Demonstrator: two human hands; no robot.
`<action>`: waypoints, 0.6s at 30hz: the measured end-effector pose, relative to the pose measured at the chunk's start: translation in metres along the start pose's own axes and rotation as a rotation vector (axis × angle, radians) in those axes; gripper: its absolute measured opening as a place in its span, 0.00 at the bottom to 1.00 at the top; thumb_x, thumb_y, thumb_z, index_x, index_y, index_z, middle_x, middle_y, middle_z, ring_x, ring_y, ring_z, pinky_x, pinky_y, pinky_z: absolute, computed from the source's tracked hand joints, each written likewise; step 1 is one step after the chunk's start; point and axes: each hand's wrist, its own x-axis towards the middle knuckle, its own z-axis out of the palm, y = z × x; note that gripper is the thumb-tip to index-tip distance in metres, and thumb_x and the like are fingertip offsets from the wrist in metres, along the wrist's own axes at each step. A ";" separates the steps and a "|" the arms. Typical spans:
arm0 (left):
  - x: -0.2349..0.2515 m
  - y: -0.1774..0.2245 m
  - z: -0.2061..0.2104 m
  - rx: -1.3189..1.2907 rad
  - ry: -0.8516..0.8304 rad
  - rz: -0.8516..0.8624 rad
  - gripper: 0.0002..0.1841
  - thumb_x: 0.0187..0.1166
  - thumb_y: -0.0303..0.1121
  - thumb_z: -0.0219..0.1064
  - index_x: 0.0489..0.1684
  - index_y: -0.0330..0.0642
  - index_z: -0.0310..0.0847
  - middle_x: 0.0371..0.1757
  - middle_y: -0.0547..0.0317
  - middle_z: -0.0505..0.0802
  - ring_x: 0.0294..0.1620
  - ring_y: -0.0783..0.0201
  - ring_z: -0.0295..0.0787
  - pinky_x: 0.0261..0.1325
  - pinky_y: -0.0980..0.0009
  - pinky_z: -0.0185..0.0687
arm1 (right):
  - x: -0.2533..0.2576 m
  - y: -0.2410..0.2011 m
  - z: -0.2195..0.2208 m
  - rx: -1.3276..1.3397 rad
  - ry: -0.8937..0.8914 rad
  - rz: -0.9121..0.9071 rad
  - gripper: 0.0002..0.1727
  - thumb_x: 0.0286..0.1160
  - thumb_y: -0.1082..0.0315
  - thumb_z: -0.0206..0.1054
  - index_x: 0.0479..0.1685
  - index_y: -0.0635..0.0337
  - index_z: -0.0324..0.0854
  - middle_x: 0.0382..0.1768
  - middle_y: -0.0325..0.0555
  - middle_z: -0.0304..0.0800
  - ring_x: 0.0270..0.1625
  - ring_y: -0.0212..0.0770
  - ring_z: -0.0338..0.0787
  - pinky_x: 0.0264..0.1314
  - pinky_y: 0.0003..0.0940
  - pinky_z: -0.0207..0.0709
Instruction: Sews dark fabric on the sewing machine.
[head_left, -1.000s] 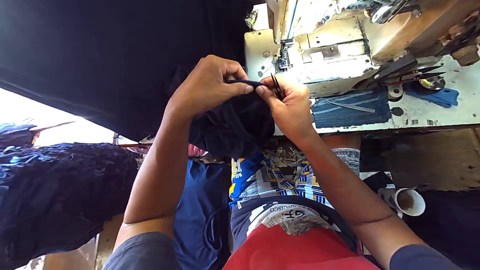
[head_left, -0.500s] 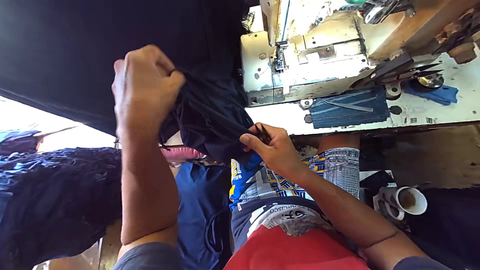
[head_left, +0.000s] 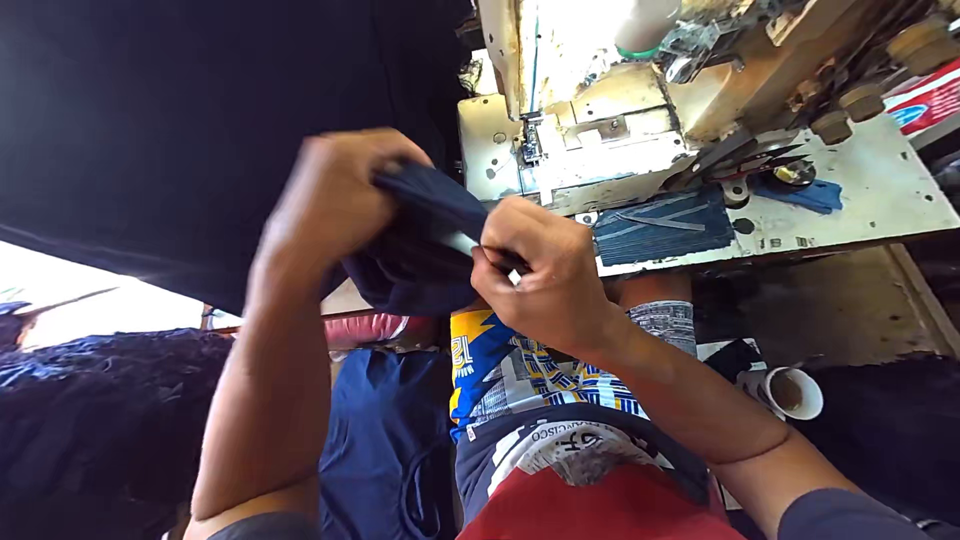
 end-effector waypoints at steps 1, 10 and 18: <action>-0.005 -0.004 -0.019 0.085 0.120 -0.060 0.14 0.80 0.30 0.62 0.59 0.50 0.89 0.52 0.54 0.95 0.52 0.59 0.92 0.58 0.51 0.86 | 0.006 0.001 0.003 -0.067 0.029 0.018 0.05 0.61 0.77 0.72 0.29 0.58 0.80 0.28 0.41 0.78 0.24 0.34 0.79 0.17 0.29 0.70; -0.051 -0.077 -0.049 0.700 0.867 -0.323 0.15 0.89 0.38 0.54 0.50 0.39 0.84 0.46 0.53 0.89 0.50 0.60 0.87 0.52 0.59 0.80 | 0.033 0.005 0.031 -0.153 0.058 0.079 0.21 0.61 0.80 0.72 0.57 0.62 0.79 0.45 0.48 0.83 0.34 0.41 0.87 0.23 0.36 0.80; 0.012 -0.043 -0.031 -0.167 -0.380 0.050 0.20 0.61 0.34 0.83 0.54 0.57 0.92 0.38 0.70 0.93 0.37 0.72 0.88 0.42 0.70 0.88 | -0.041 0.086 -0.001 0.461 -0.122 0.627 0.12 0.67 0.72 0.80 0.45 0.55 0.85 0.30 0.45 0.85 0.15 0.35 0.73 0.12 0.26 0.65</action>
